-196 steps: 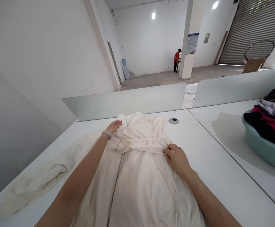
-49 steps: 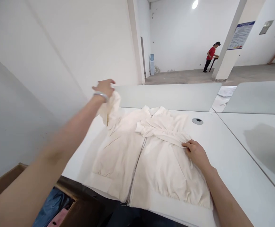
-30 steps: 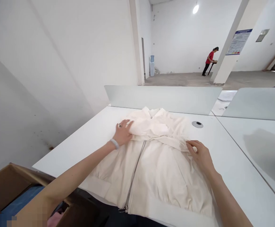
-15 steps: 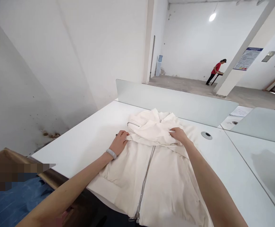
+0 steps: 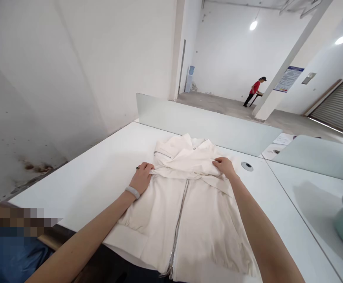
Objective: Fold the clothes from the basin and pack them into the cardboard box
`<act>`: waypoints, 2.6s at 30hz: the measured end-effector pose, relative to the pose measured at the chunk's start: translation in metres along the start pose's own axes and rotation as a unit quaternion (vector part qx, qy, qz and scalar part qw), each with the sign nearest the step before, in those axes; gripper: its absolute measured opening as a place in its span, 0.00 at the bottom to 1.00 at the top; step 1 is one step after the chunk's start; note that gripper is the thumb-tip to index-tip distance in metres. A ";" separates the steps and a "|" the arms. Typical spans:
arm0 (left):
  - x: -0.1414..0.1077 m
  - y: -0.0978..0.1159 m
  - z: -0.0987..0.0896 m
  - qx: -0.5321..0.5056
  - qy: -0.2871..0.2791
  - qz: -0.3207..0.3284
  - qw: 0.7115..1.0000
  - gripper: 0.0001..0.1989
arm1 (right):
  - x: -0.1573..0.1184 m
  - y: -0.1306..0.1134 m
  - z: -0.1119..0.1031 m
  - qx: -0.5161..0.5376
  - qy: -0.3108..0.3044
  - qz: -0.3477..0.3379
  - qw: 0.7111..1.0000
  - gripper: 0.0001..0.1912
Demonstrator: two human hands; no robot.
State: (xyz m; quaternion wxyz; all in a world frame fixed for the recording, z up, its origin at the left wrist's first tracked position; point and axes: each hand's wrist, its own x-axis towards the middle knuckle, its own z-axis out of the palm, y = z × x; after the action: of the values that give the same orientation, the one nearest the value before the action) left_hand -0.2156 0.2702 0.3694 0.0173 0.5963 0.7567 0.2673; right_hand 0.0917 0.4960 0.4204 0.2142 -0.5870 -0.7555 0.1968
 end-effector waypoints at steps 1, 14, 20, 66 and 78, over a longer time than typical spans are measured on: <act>-0.001 0.000 -0.001 -0.004 0.002 0.002 1.000 0.15 | 0.000 -0.006 -0.002 -0.011 0.009 -0.005 1.000 0.17; -0.006 0.000 -0.001 -0.049 0.046 0.035 0.997 0.09 | 0.039 -0.196 0.103 -0.059 -0.094 -0.231 0.966 0.15; -0.005 -0.003 0.001 -0.009 0.007 0.045 0.999 0.14 | 0.057 -0.231 0.150 -0.123 -0.094 -0.234 0.960 0.10; -0.007 0.001 0.001 0.027 0.008 0.092 0.995 0.16 | 0.117 -0.232 0.139 -0.251 0.019 -0.169 0.953 0.16; -0.010 0.006 -0.011 0.062 0.011 0.053 0.997 0.15 | 0.099 -0.186 0.119 -0.138 -0.254 -0.233 0.928 0.21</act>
State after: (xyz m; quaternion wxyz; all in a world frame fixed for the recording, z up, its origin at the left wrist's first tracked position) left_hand -0.2109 0.2578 0.3788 -0.0416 0.6329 0.7391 0.2270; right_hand -0.1450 0.5438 0.4329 -0.0286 -0.3488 -0.9197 0.1781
